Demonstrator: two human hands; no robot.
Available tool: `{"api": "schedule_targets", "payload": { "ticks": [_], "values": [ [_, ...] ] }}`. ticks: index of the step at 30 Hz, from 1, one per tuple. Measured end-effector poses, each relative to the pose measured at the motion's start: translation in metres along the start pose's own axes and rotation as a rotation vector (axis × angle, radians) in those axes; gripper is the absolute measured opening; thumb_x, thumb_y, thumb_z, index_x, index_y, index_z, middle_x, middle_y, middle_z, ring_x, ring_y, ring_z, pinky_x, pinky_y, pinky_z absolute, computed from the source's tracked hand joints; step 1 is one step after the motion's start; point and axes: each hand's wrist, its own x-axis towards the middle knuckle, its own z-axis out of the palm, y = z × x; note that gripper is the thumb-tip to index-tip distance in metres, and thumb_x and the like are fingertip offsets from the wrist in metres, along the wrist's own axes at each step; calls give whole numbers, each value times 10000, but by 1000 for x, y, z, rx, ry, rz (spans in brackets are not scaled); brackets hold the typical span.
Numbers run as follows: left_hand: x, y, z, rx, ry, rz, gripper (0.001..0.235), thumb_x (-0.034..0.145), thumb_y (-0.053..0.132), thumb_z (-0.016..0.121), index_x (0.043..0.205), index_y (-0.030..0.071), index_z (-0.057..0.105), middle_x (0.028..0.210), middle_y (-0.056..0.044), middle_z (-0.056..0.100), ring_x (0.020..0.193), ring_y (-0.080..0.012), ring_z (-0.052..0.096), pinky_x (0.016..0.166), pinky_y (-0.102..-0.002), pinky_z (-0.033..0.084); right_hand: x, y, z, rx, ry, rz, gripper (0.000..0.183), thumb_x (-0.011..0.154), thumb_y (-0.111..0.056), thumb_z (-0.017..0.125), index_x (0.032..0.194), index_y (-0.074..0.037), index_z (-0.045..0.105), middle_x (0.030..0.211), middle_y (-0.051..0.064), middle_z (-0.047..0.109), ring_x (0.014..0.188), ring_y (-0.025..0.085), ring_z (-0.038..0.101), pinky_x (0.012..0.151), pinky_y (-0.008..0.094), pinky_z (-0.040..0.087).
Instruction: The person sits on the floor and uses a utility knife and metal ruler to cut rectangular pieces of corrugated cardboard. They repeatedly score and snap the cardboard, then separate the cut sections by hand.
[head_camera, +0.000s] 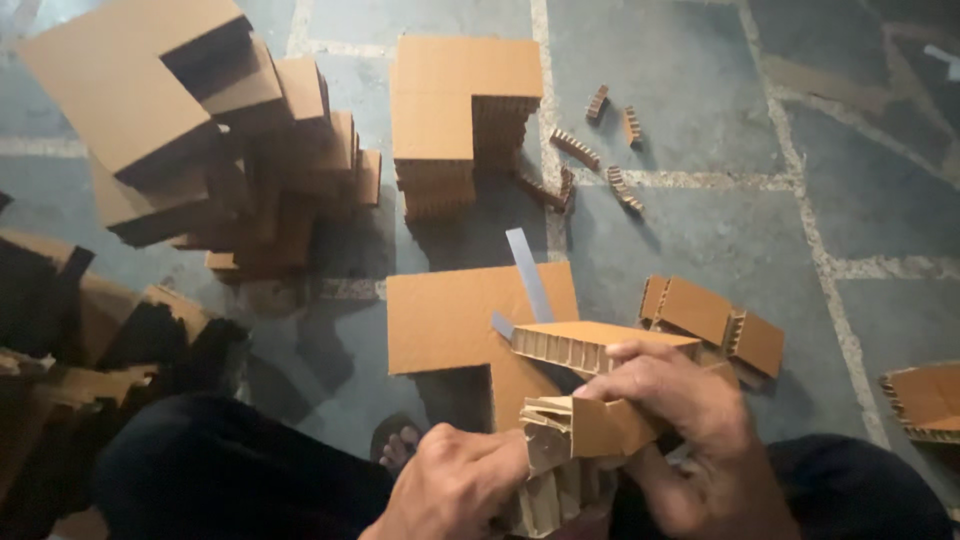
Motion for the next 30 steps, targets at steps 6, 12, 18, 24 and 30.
{"api": "schedule_targets", "payload": {
  "ticks": [6,12,18,24,30],
  "values": [
    [11,5,-4,-62,-18,-63,387,935,214,809,1255,40,678,976,-100,792,867,-228,835,735,-312,680,-14,25,14,-21,126,110,227,790,23,614,964,-41,745,803,53,765,725,173,731,634,272,565],
    [15,-3,4,10,-45,-88,377,916,229,830,1210,37,695,902,-87,787,793,-210,827,696,-310,670,-22,44,24,-126,168,279,153,837,-44,701,976,-51,763,714,74,727,630,135,731,566,269,547],
    [8,-7,-7,-33,-44,-141,412,853,215,857,1199,38,721,909,-93,814,799,-202,839,694,-296,674,-33,42,10,0,88,352,378,782,-153,831,1134,-64,720,971,90,720,872,187,750,752,315,587],
    [14,-14,-26,-77,-14,-108,417,821,183,884,1176,17,742,871,-87,826,784,-171,857,692,-283,683,-25,41,-7,187,45,207,550,758,-147,835,1269,-63,651,1239,106,690,1143,237,727,911,357,597],
    [18,-16,-15,-56,-2,-66,391,827,156,872,1149,-20,734,860,-86,818,755,-186,852,668,-280,688,-27,61,11,-4,151,138,339,738,57,683,1068,-15,700,1028,96,760,995,207,785,821,313,616]
  ]
}}
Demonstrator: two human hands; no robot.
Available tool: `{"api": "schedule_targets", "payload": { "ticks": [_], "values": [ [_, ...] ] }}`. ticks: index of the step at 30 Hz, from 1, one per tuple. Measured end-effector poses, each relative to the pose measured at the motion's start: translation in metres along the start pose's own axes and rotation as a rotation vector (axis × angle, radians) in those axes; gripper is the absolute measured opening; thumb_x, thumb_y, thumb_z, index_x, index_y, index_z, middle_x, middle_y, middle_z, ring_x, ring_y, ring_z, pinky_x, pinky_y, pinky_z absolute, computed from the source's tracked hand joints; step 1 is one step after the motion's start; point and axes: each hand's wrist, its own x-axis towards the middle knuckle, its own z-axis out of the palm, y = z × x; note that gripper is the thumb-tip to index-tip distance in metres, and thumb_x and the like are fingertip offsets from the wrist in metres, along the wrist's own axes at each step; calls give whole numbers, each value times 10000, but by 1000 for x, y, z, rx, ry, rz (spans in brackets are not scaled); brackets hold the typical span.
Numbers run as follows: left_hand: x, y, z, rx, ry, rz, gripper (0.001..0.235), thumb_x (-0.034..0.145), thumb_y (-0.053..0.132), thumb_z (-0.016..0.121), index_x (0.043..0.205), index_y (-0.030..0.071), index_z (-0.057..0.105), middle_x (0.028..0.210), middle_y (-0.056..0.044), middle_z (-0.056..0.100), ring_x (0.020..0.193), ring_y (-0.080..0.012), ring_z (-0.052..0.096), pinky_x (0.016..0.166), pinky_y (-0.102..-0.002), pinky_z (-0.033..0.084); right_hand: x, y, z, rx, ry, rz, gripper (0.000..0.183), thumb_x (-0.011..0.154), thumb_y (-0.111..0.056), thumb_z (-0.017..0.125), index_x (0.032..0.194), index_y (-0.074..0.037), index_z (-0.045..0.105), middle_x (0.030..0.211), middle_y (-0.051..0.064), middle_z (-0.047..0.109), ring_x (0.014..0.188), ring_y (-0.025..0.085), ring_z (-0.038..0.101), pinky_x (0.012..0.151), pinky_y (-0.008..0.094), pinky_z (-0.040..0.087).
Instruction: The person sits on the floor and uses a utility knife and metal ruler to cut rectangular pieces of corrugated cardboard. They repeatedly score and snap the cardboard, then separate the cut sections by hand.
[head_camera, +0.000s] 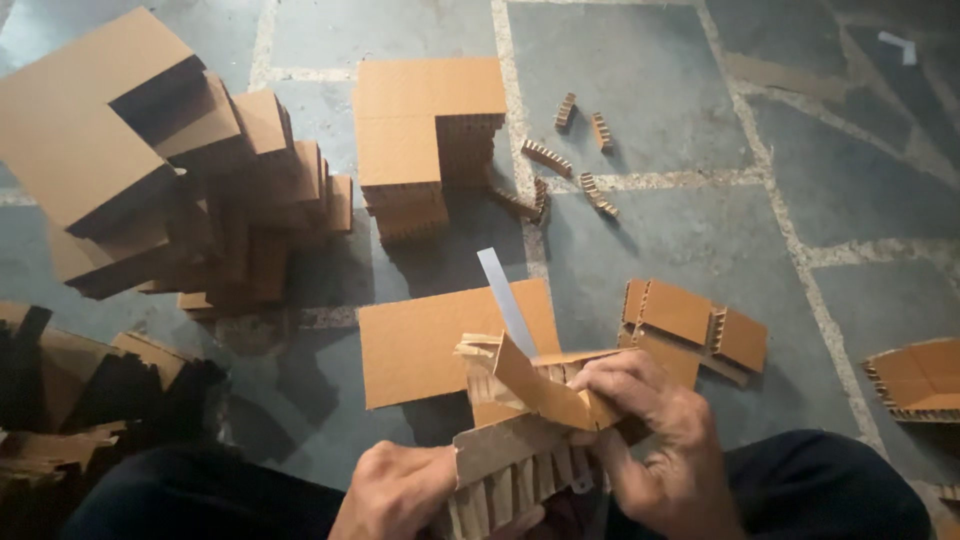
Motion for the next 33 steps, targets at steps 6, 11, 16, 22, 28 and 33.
{"api": "schedule_targets", "payload": {
  "ticks": [6,11,16,22,28,33],
  "values": [
    [-4,-6,11,227,51,113,404,811,170,865,1127,-25,706,863,-105,792,747,-191,816,626,-279,644,8,9,19,-144,179,179,241,808,58,682,1037,-2,732,886,104,745,761,187,742,682,276,559],
    [-7,-4,14,350,41,109,400,798,141,850,1125,-38,705,886,-139,793,763,-192,812,598,-284,632,-3,26,20,295,425,67,75,989,-66,673,1027,-2,672,949,131,712,871,213,678,807,321,550],
    [-11,-5,-1,232,62,75,394,821,145,884,1151,1,724,916,-88,814,830,-154,838,724,-281,689,34,18,-24,243,576,-304,222,1103,-250,637,1113,-30,669,1006,111,737,894,219,730,898,407,623],
    [-9,5,-1,108,118,-109,369,810,190,887,1136,43,796,857,-23,860,744,-124,812,652,-262,676,70,-2,-44,-151,101,-141,432,929,-290,737,1235,-7,624,1145,159,708,968,229,722,788,355,606],
    [-7,5,-10,196,83,104,440,835,217,893,1160,-28,727,946,-104,819,868,-165,846,801,-271,688,24,20,-9,114,-107,-86,366,755,-79,842,1093,-8,719,1070,102,753,897,169,765,718,271,625],
    [-12,8,-9,147,72,54,435,848,209,832,1172,-52,705,935,-119,808,861,-183,836,774,-289,671,12,16,7,12,139,-46,220,786,-35,785,1001,-15,739,957,66,756,844,126,744,713,281,607]
  ]
}}
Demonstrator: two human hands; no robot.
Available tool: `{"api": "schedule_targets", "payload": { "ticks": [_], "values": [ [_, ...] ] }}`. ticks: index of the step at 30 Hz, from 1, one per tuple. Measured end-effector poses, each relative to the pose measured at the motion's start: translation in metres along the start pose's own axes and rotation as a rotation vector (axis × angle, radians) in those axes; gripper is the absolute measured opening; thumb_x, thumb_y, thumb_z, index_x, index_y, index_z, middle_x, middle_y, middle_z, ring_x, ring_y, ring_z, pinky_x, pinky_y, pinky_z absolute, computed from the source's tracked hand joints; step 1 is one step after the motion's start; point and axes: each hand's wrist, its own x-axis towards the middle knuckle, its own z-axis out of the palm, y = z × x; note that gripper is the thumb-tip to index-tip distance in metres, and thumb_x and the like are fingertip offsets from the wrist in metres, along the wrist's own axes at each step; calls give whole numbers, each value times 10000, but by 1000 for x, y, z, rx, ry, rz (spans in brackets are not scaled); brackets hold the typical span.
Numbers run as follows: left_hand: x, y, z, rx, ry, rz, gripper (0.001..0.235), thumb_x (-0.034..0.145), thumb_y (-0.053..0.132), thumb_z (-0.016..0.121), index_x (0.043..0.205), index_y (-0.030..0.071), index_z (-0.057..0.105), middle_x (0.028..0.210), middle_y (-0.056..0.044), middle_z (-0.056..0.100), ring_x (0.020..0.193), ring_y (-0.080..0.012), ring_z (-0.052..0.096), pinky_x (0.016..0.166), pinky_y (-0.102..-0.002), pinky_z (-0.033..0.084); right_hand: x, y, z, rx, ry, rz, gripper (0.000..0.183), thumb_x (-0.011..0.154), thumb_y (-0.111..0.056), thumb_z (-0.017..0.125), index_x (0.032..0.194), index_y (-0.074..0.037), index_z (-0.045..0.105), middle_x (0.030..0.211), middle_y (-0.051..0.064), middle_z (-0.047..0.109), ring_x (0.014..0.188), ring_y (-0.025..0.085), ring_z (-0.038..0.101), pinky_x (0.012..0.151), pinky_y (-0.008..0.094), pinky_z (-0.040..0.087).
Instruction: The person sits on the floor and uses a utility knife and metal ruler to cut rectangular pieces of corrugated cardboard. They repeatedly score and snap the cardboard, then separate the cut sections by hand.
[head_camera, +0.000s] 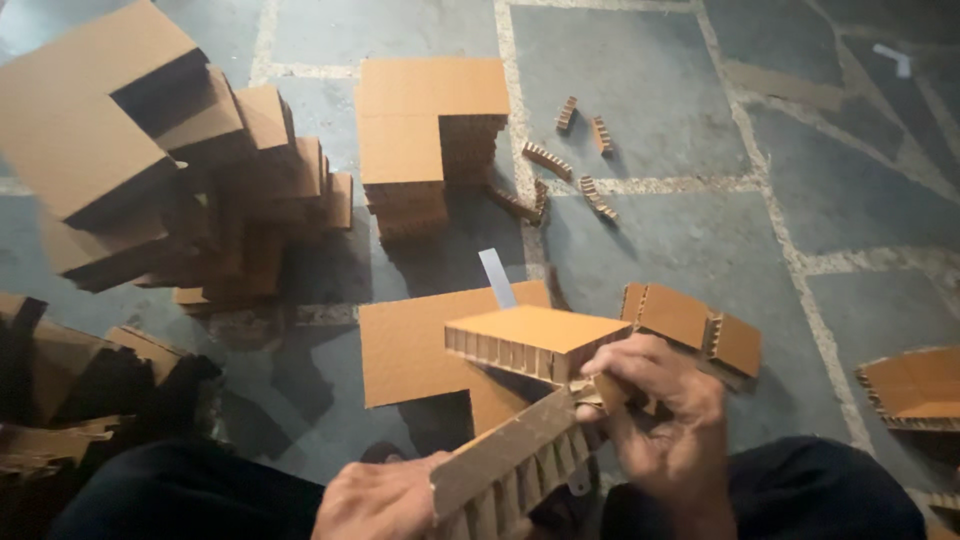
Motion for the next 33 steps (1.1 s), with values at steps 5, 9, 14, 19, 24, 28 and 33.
{"api": "schedule_targets", "payload": {
  "ticks": [5,9,14,19,24,28,33],
  "values": [
    [8,12,14,225,19,73,367,896,209,780,1147,-46,699,997,-158,795,920,-210,821,808,-302,636,1,6,17,-165,223,378,216,841,-125,841,1020,-19,785,796,100,762,700,181,684,640,329,542],
    [9,12,6,262,-8,109,391,888,230,760,1129,-71,692,1012,-172,788,948,-239,802,824,-325,637,6,15,8,296,86,64,418,843,-237,838,1171,-19,698,1070,121,737,968,179,707,844,334,615],
    [-6,-3,-4,278,62,122,352,912,261,777,1105,-28,716,1019,-134,806,947,-189,821,801,-310,627,18,29,-22,116,-160,-118,328,941,-202,690,1217,-33,638,1182,110,693,1059,218,691,924,353,572],
    [-17,-15,18,421,106,145,320,905,256,777,1110,16,727,1018,-124,809,928,-174,828,790,-294,643,0,52,0,47,118,277,128,1000,-137,650,1073,-52,711,934,71,707,746,150,677,645,297,561],
    [-29,-21,29,423,-1,126,301,896,212,741,1140,37,729,949,-98,807,867,-168,826,741,-298,646,8,84,-22,149,675,507,134,1121,-172,581,1068,-69,647,935,33,664,804,139,637,785,296,569],
    [-36,-32,-1,379,-91,-3,303,888,176,712,1164,53,730,894,-77,806,818,-164,825,702,-302,648,0,78,-79,-40,870,-16,214,1222,-221,485,1254,-38,590,1224,113,601,1100,181,622,1004,355,575],
    [15,-21,-15,247,-304,16,337,893,128,704,1208,8,719,938,-138,810,812,-202,826,672,-316,678,25,23,-82,-206,392,143,632,1023,-423,574,1508,-27,486,1279,134,624,1157,249,649,1043,379,541]
  ]
}}
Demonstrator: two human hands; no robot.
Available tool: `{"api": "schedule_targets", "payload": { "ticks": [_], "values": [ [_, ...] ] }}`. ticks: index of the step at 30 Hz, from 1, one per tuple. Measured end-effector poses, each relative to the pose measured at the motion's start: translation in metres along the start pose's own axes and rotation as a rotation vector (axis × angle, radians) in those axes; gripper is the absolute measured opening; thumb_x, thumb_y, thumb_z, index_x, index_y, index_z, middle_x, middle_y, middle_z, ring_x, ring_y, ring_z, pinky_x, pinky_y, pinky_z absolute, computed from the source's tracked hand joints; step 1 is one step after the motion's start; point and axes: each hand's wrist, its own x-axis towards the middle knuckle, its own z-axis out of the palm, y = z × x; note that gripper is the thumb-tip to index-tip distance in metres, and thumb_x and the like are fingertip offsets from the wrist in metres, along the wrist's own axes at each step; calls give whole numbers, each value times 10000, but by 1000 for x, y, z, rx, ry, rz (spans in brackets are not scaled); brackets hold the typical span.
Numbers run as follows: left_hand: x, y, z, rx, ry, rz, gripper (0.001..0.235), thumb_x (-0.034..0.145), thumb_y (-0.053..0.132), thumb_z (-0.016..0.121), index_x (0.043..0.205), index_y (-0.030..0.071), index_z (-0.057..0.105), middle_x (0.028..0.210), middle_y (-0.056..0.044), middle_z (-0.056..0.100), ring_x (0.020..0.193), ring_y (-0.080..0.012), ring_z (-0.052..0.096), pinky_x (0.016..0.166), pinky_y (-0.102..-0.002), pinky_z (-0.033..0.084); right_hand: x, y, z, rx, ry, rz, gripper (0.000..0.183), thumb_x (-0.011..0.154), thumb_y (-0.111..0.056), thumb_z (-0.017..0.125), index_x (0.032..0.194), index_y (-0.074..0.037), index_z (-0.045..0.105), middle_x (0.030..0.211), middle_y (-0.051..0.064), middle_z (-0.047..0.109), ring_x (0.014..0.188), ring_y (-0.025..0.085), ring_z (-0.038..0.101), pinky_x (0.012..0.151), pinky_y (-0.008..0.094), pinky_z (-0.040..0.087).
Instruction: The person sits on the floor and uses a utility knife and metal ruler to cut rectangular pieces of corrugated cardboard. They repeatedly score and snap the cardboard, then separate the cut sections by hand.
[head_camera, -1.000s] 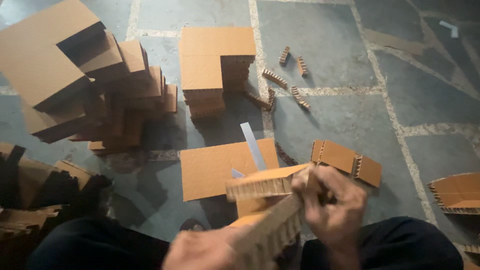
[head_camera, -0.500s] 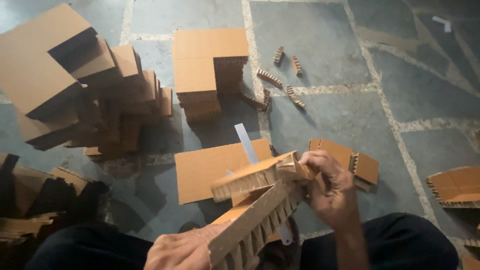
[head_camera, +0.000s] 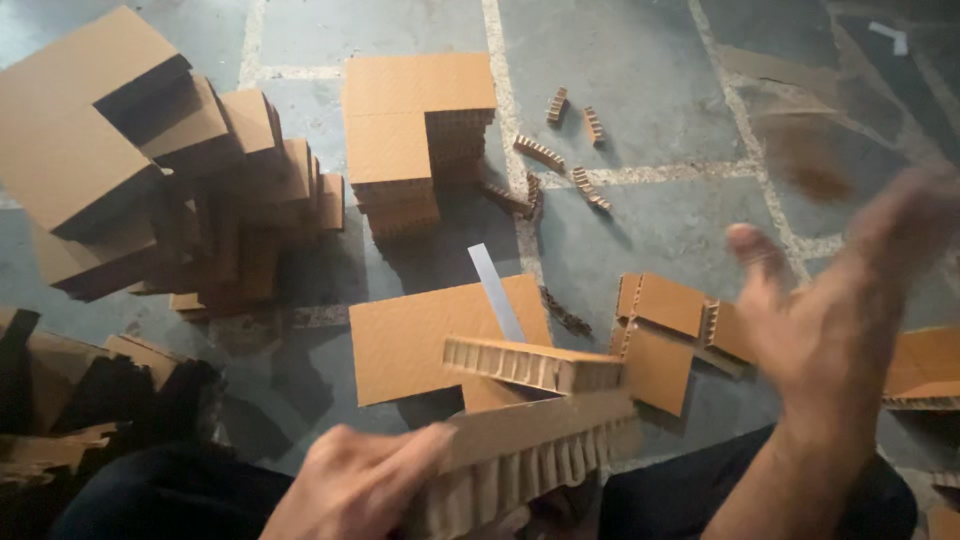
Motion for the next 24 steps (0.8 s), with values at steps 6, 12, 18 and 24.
{"api": "schedule_targets", "payload": {
  "ticks": [6,12,18,24],
  "values": [
    [69,47,-45,-98,-399,-266,481,877,404,745,1275,194,575,898,-57,783,685,-209,773,674,-337,647,-28,-87,15,408,-748,59,813,774,-294,870,1440,15,522,1289,164,654,1224,281,693,1058,412,493],
    [56,57,-33,-301,271,-98,479,913,362,803,1215,38,620,1004,-103,792,914,-180,761,814,-315,611,-49,-78,25,608,-371,234,439,765,-22,797,1175,60,664,1152,188,759,1108,267,739,1020,435,581],
    [36,48,2,-795,388,-535,380,886,243,770,1129,-40,701,933,-150,792,869,-182,736,729,-289,571,-66,-60,35,799,-248,356,461,883,9,677,1326,93,580,1163,218,717,1077,265,704,943,404,556],
    [26,57,7,-428,482,-432,340,895,220,779,1122,-20,700,850,-163,753,711,-206,707,606,-318,567,-63,-47,49,1105,-322,792,633,979,-84,560,1570,55,382,1352,257,580,1212,323,617,997,428,503]
  ]
}}
